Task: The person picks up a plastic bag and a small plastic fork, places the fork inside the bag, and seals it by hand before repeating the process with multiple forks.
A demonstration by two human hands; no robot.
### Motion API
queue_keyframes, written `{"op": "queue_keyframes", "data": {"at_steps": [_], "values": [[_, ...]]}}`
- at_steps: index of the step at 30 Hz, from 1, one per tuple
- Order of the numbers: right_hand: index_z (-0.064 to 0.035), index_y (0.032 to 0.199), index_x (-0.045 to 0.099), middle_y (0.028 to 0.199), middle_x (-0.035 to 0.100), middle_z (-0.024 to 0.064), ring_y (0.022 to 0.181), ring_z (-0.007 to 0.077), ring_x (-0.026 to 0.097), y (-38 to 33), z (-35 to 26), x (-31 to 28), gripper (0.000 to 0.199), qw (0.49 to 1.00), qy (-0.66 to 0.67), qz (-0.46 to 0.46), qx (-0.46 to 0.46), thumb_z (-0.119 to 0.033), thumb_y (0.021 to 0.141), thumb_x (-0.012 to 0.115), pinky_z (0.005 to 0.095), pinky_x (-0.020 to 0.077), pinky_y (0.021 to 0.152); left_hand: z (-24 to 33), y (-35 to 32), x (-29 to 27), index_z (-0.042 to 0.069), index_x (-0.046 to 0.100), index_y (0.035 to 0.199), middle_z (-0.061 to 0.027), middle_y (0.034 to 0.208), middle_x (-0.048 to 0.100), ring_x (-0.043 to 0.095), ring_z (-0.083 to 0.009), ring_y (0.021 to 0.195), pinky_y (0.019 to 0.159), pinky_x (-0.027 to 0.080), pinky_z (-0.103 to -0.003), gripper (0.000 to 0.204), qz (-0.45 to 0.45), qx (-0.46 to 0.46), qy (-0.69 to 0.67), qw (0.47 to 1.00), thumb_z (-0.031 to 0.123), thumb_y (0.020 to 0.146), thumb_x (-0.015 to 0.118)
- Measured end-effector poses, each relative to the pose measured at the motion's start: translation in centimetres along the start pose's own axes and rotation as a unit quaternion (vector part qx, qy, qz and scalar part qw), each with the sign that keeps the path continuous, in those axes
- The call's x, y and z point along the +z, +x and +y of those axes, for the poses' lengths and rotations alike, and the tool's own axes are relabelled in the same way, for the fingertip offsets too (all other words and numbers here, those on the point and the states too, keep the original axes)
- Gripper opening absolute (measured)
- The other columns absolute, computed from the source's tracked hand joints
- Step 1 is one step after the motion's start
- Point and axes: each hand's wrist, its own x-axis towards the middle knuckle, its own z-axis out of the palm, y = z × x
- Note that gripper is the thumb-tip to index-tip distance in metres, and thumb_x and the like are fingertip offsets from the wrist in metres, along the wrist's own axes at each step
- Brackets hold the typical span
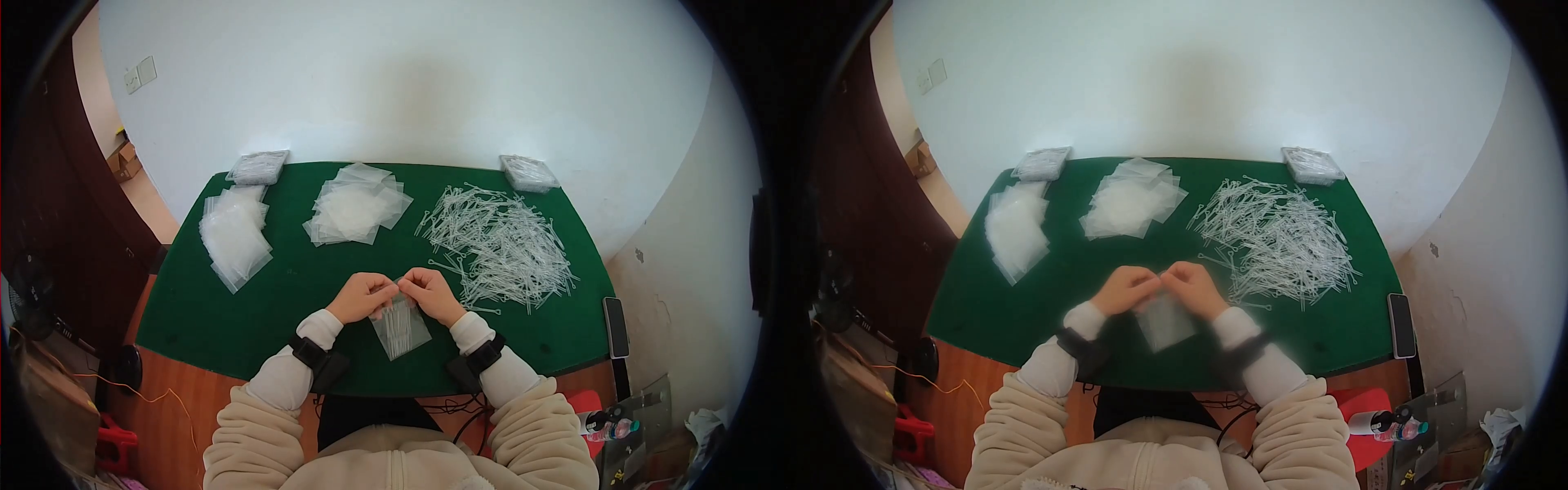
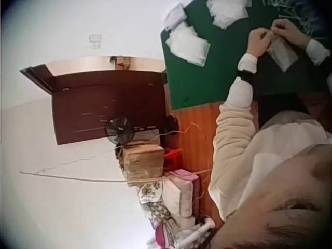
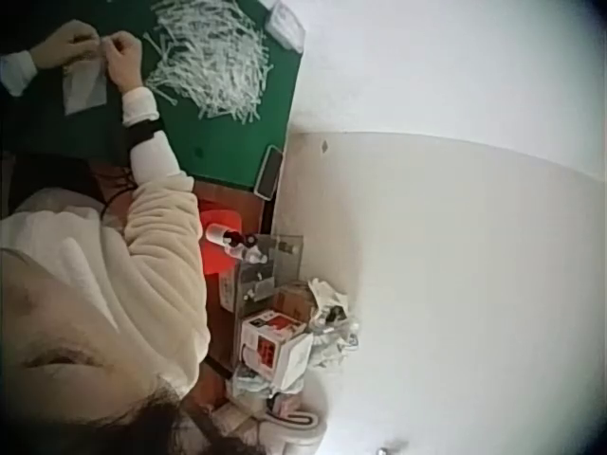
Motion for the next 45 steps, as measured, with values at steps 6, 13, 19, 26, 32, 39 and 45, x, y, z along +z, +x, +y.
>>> {"op": "queue_keyframes", "data": {"at_steps": [6,13,19,26,32,39,45], "values": [[-0.0031,0.077,0.056,0.064,0.051,-0.0044,0.055,0.0028,0.045,0.1,0.1,0.1,0.015,0.998,0.01,0.061,-0.025,-0.014,0.087,0.057,0.0182,0.0356,0.05,-0.4,0.2,-0.4,0.0,0.062,0.082,-0.0019,0.063,0.058,0.052,-0.0071,0.049,0.045,0.041,-0.02,0.02,0.026,0.013,0.016,0.999,0.019,0.086,0.059],[-0.0022,0.077,0.057,0.064,0.051,-0.0045,0.057,0.0039,0.046,0.2,0.4,-0.6,0.013,0.985,0.002,0.171,-0.028,-0.012,0.085,0.057,0.0195,0.0352,0.051,-1.0,0.5,-0.9,-0.001,0.061,0.08,-0.0009,0.062,0.058,0.051,-0.0054,0.047,0.044,0.041,-0.02,0.019,0.076,0.02,-0.007,0.997,0.016,0.087,0.058],[-0.004,0.08,0.06,0.072,0.056,0.002,0.075,0.0187,0.053,0.3,-1.9,0.4,0.007,0.873,-0.351,0.194,-0.279,-0.01,0.078,0.063,0.0305,0.0421,0.068,-2.0,0.7,-1.4,0.002,0.063,0.079,-0.0075,0.068,0.061,0.057,-0.0186,0.056,0.052,0.045,-0.028,0.014,0.124,0.217,0.288,0.924,0.015,0.081,0.062],[-0.0063,0.079,0.061,0.081,0.057,0.005,0.086,0.0259,0.051,-0.3,-2.3,0.0,0.007,0.872,-0.392,0.042,-0.29,-0.01,0.074,0.064,0.0359,0.0398,0.078,-1.1,0.4,-0.7,0.005,0.065,0.078,-0.0104,0.073,0.061,0.058,-0.0268,0.066,0.059,0.046,-0.033,0.009,0.108,0.272,0.36,0.886,0.014,0.077,0.064],[-0.0066,0.077,0.059,0.079,0.056,0.0044,0.085,0.0249,0.052,-0.1,-2.3,-0.5,0.006,0.851,-0.439,0.089,-0.275,-0.008,0.074,0.063,0.036,0.0387,0.078,-1.2,0.5,-1.4,0.007,0.063,0.076,-0.0067,0.071,0.061,0.059,-0.0264,0.066,0.059,0.046,-0.035,0.012,0.145,0.274,0.358,0.881,0.018,0.078,0.063],[-0.0068,0.075,0.054,0.074,0.052,0.0058,0.08,0.0257,0.051,0.1,-1.7,-0.9,0.006,0.856,-0.441,0.125,-0.238,-0.006,0.074,0.06,0.0366,0.0386,0.074,-0.7,0.4,-1.6,0.008,0.064,0.075,-0.0046,0.071,0.06,0.058,-0.0237,0.07,0.062,0.046,-0.034,0.011,0.177,0.252,0.384,0.87,0.019,0.076,0.064],[-0.0062,0.076,0.054,0.075,0.052,0.0066,0.078,0.027,0.05,0.1,-1.6,0.0,0.006,0.869,-0.411,0.077,-0.264,-0.006,0.075,0.059,0.0365,0.0393,0.071,-0.8,1.0,-0.4,0.009,0.064,0.075,-0.0028,0.07,0.059,0.056,-0.022,0.074,0.064,0.046,-0.033,0.011,0.188,0.344,0.391,0.833,0.019,0.074,0.065]]}}
